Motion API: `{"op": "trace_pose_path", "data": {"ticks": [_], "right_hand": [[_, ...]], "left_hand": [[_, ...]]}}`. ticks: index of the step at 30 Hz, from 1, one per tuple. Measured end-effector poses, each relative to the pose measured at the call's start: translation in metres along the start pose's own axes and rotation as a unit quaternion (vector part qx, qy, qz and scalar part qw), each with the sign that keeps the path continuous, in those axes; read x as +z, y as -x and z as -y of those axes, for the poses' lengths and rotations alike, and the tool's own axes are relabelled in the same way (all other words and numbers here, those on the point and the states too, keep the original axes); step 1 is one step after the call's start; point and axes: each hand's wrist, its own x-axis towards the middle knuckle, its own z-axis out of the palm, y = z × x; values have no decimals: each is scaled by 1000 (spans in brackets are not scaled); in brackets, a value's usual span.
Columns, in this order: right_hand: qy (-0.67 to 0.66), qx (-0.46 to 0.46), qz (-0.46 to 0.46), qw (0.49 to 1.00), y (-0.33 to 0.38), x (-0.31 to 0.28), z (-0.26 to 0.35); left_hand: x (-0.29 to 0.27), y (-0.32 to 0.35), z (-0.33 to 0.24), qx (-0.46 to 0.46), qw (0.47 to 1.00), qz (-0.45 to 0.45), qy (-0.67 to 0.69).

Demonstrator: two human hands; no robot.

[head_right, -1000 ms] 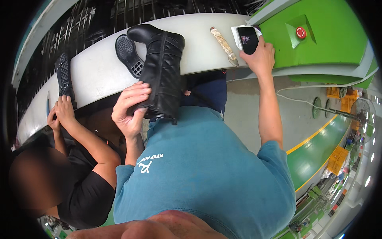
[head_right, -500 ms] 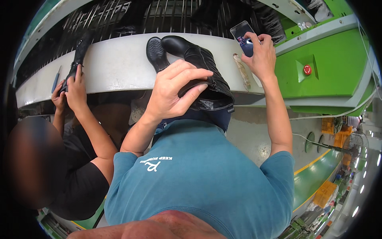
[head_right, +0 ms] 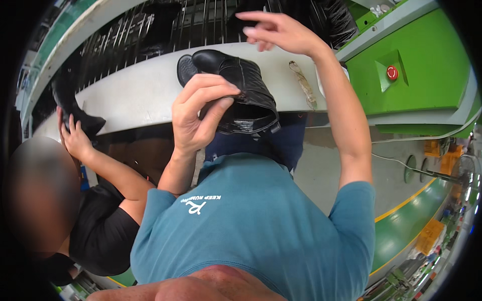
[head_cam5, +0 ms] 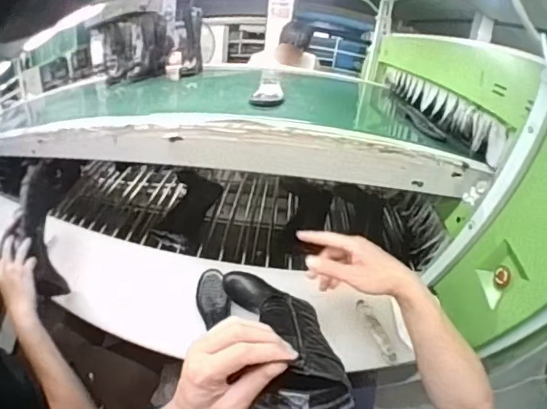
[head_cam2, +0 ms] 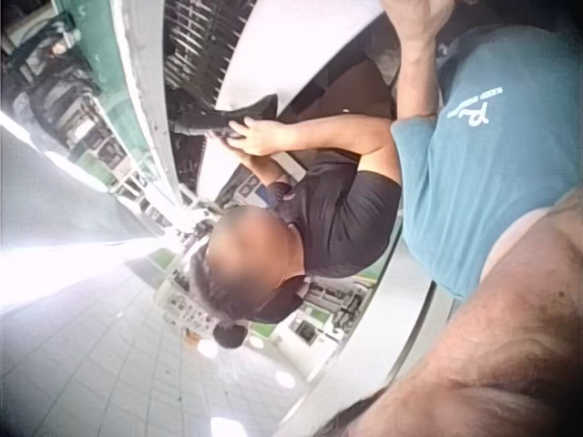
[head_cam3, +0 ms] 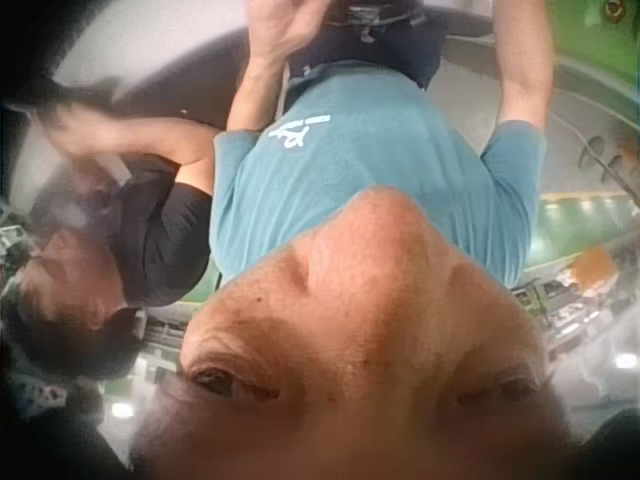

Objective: Checking and assembling black leather boots on a production line.

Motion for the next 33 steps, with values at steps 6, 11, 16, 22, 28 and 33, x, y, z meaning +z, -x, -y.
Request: {"op": "trace_pose_path", "data": {"ticks": [6, 11, 16, 22, 28, 33], "right_hand": [[-143, -50, -29, 988, 39, 41, 69], [-44, -77, -59, 994, 41, 21, 63], [-177, -87, -16, 980, 33, 4, 37], [-303, 43, 55, 950, 28, 10, 23], [-268, -49, 24, 962, 42, 37, 0], [-268, 149, -25, 952, 35, 68, -74]], "left_hand": [[8, -45, 3, -13, 998, -51, -34], [12, -107, 25, 89, 992, 47, -71], [16, -137, 33, 100, 984, 142, -45], [9, -133, 38, 111, 985, 131, -35], [2, -102, 37, 178, 975, 131, -33], [-3, -104, 32, 161, 980, 113, -4]]}}
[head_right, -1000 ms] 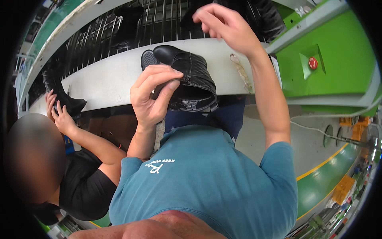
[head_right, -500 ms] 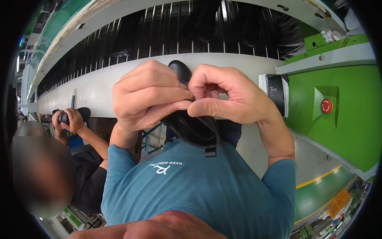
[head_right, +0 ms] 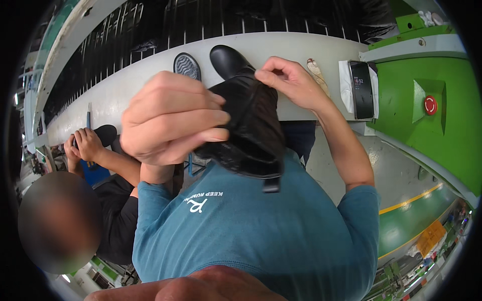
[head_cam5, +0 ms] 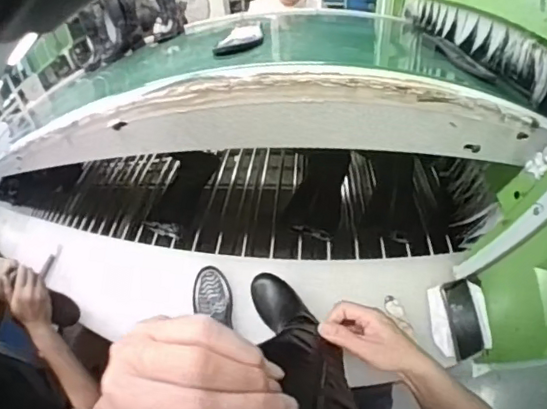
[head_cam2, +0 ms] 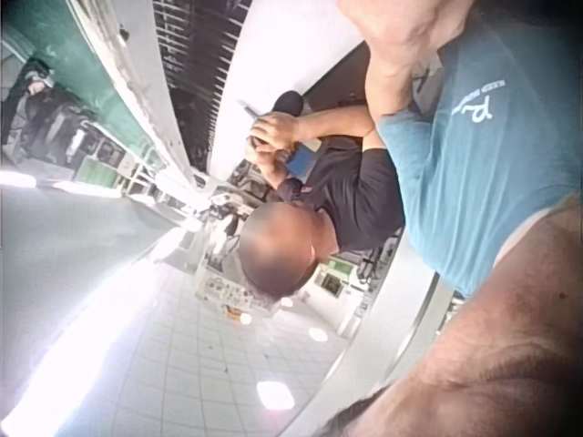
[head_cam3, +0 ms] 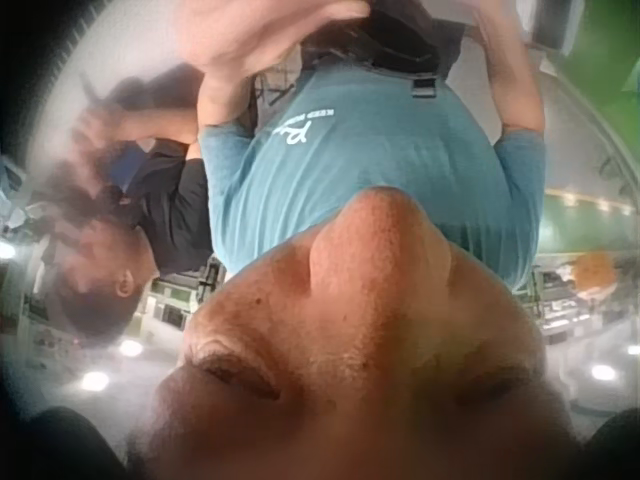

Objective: Checking and assembling black leather boots on a production line.

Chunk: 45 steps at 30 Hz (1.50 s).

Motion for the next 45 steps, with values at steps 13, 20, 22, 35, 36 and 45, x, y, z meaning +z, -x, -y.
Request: {"op": "trace_pose_path", "data": {"ticks": [13, 20, 22, 35, 36, 45], "right_hand": [[-182, 74, -190, 962, 21, 38, -16], [-264, -78, -155, 949, 19, 40, -40], [-293, -49, -179, 938, 17, 39, -40], [-265, -50, -166, 949, 40, 70, 20], [-271, -42, -180, 945, 40, 72, 19], [-240, -44, -151, 958, 42, 68, 0]], "left_hand": [[75, 25, -22, 75, 982, 57, 164], [-24, 173, 114, -460, 782, 46, -418], [-23, 192, 128, -402, 832, -30, -380], [78, 55, 82, -365, 865, -234, 253], [80, 53, 82, -363, 865, -225, 262], [79, 53, 65, -298, 910, -152, 243]]}}
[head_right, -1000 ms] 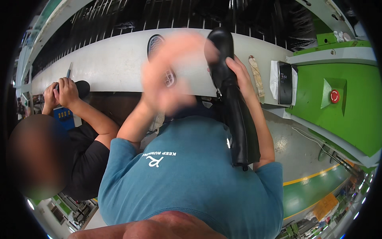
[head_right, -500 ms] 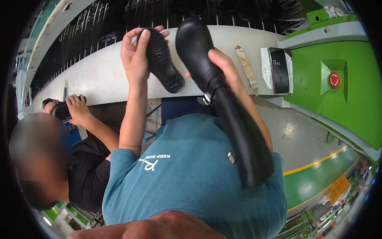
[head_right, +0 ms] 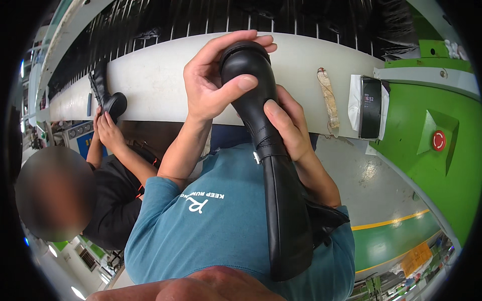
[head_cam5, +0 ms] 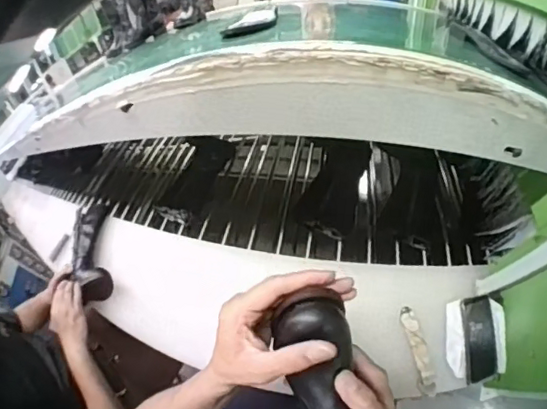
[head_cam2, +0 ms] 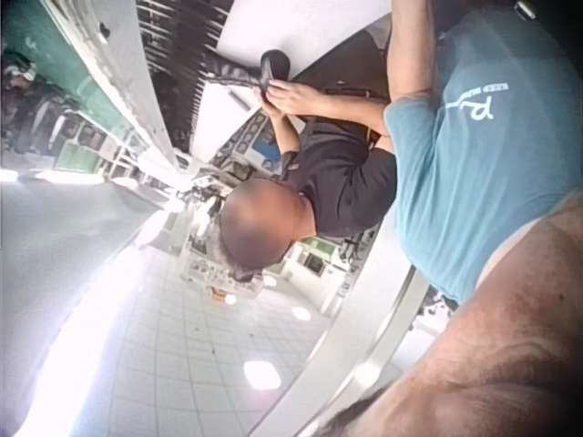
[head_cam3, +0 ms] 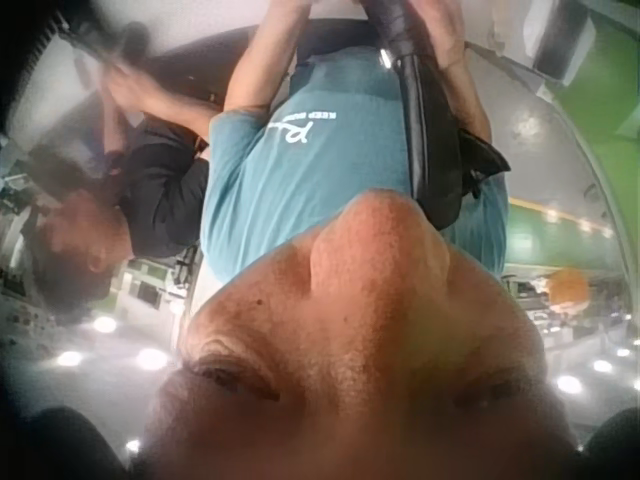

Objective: Checking and assembling black leather boots on a production line.

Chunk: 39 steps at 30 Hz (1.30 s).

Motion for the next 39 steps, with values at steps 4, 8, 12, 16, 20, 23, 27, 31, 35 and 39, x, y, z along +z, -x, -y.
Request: {"op": "trace_pose_path", "data": {"ticks": [4, 8, 12, 16, 20, 23, 27, 31, 35, 39], "right_hand": [[82, 16, 34, 996, 0, -9, 1], [6, 10, 16, 1000, -2, -11, -2], [-3, 6, 5, 1000, -3, -9, -3], [-4, 11, -13, 1000, -3, -8, -1], [7, -1, -17, 1000, -3, -8, -1], [5, -5, -17, 1000, -2, -8, -1], [8, 0, -9, 1000, 0, -5, 3], [51, -52, 10, 997, 7, -2, 7], [106, -90, 17, 990, 23, -15, -2], [171, -195, -81, 962, 33, -33, -33]], "left_hand": [[5, -1, -1, 1, 1000, 4, -3], [7, -2, -1, -3, 1000, -6, -9], [9, -2, -1, -8, 1000, -10, -24], [11, -2, -1, -10, 999, -16, -36], [13, 1, -1, -14, 998, -34, -43], [14, 3, -1, -16, 998, -40, -47], [17, 5, -9, -11, 999, -41, -34], [21, 6, -28, -23, 999, -40, -18], [20, 11, -51, -40, 993, 15, -111], [15, 19, -60, -10, 996, -10, -90]]}}
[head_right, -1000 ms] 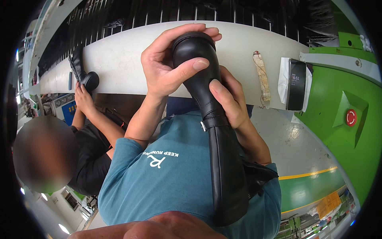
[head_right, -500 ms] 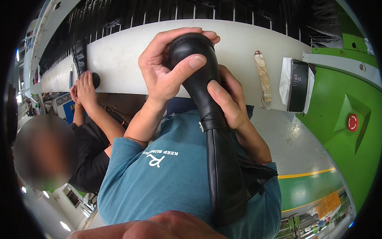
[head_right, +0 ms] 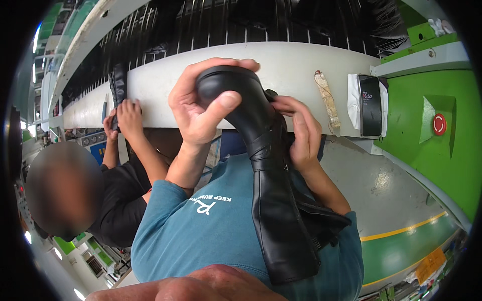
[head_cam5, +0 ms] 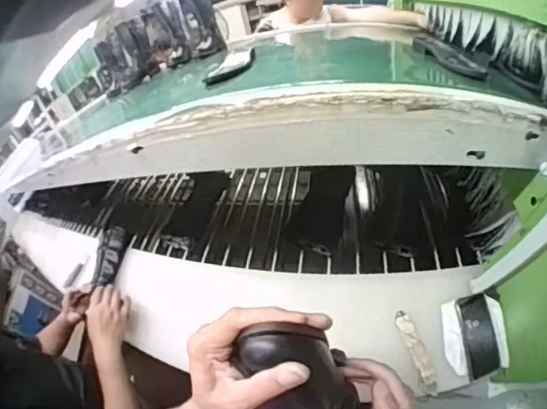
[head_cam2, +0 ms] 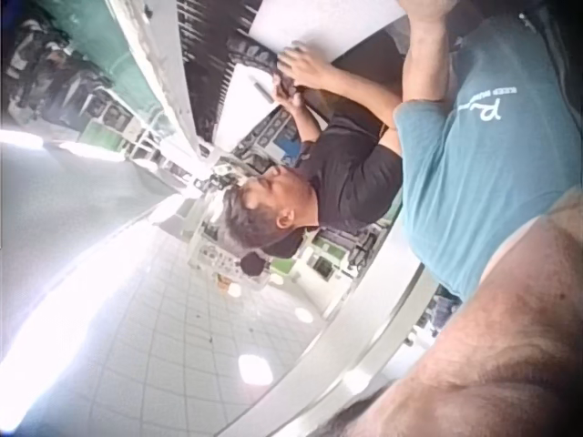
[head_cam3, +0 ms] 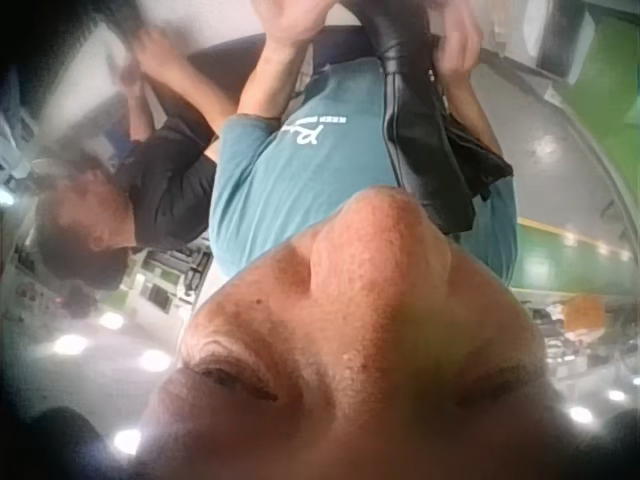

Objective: Checking and assembling black leather boots on a production line.

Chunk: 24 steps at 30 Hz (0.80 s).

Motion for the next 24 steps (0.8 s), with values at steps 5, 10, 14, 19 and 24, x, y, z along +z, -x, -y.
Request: {"op": "trace_pose_path", "data": {"ticks": [5, 10, 14, 19, 24], "right_hand": [[131, -201, -79, 967, 16, 15, -33], [219, -248, -95, 939, 10, -16, -14], [153, -200, -61, 966, -1, -46, 14], [285, -307, -15, 908, -7, -43, 31], [315, -353, 0, 881, -11, -40, 31]], "left_hand": [[5, 4, 6, 82, 990, -65, 95], [6, 13, -1, 32, 984, -35, 173], [-21, 21, -18, -96, 991, 68, 68], [-30, 25, -15, -33, 990, 127, -55], [-34, 36, -6, -30, 991, 120, -42]]}}
